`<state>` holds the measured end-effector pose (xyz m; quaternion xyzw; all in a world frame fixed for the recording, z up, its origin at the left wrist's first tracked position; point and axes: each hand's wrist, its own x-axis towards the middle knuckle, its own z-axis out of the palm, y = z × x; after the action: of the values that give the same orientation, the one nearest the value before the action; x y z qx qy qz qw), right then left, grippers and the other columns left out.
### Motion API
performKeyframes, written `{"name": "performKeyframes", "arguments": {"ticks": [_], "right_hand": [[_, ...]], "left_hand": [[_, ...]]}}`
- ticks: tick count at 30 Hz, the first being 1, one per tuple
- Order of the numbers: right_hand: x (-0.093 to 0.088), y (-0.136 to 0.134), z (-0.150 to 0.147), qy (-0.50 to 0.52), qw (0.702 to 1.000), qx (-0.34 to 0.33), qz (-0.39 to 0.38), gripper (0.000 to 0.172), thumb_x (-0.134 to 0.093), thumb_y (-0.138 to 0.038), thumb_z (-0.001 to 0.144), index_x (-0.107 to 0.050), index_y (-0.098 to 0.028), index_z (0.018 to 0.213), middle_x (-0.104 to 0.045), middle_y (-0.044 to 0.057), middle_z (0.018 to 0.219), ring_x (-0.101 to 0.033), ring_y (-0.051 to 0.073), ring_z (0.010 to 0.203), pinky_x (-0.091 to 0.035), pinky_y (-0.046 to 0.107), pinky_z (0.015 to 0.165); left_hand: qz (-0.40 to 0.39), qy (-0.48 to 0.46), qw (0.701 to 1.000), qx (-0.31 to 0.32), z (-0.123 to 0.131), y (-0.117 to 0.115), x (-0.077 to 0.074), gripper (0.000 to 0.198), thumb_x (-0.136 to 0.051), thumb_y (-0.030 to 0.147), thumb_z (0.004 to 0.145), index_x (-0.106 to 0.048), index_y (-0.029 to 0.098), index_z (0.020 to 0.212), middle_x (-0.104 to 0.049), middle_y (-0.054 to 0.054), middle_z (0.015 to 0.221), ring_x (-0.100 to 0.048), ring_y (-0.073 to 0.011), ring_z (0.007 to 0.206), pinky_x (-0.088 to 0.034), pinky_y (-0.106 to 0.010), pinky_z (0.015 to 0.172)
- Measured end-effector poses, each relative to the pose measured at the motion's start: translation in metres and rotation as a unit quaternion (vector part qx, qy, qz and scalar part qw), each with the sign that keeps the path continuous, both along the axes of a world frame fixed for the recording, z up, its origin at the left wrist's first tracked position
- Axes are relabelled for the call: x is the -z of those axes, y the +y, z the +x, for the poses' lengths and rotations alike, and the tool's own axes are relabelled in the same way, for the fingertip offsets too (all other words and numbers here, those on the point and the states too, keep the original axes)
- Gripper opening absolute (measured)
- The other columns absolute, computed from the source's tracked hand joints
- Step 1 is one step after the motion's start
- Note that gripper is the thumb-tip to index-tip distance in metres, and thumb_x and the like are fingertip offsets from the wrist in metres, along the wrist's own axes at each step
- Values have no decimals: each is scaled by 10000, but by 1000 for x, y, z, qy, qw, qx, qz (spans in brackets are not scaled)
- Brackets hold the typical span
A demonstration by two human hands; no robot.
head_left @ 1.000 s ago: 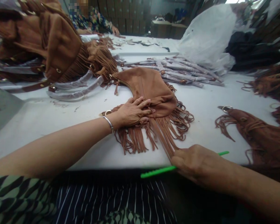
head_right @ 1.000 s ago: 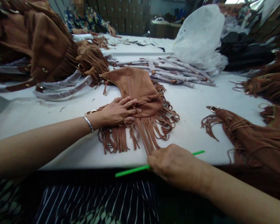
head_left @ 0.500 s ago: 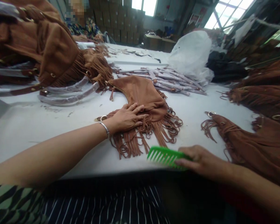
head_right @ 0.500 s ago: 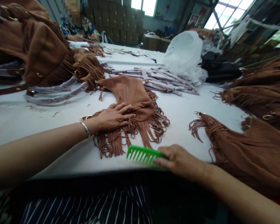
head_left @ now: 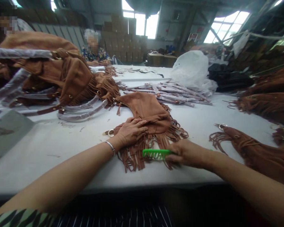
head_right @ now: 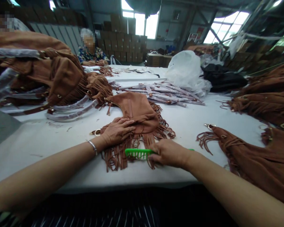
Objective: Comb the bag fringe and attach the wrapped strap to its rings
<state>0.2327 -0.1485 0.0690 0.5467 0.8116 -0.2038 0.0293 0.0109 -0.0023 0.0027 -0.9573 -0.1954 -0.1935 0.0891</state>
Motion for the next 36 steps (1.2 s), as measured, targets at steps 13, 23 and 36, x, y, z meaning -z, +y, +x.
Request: {"name": "performKeyframes", "arguments": {"ticks": [13, 23, 36], "right_hand": [[15, -130, 4, -10, 993, 20, 117, 136, -430, -151, 851, -490, -174, 732, -540, 9, 652, -502, 139, 538, -326, 260, 494], [-1, 1, 64, 437, 682, 582, 68, 103, -468, -86, 819, -465, -150, 899, -490, -19, 692, -453, 46, 439, -380, 159, 396], [29, 29, 57, 421, 657, 615, 112, 118, -476, -71, 796, -444, -160, 867, -503, -27, 583, -459, 78, 407, -393, 186, 388]], "left_hand": [[-25, -6, 1000, -3, -1, 0, 5, 372, -344, 400, 923, -593, 257, 1160, -448, -18, 1358, -391, -253, 1191, -279, -443, 984], [-63, -29, 986, -154, -27, -12, -10, 589, -470, 448, 851, -371, 139, 1342, -447, -126, 1331, -375, -319, 1211, -301, -450, 982], [-315, 17, 930, -188, -77, -4, -14, 478, -467, 630, 764, -527, 206, 977, -632, -61, 918, -599, -211, 777, -388, -273, 597]]}}
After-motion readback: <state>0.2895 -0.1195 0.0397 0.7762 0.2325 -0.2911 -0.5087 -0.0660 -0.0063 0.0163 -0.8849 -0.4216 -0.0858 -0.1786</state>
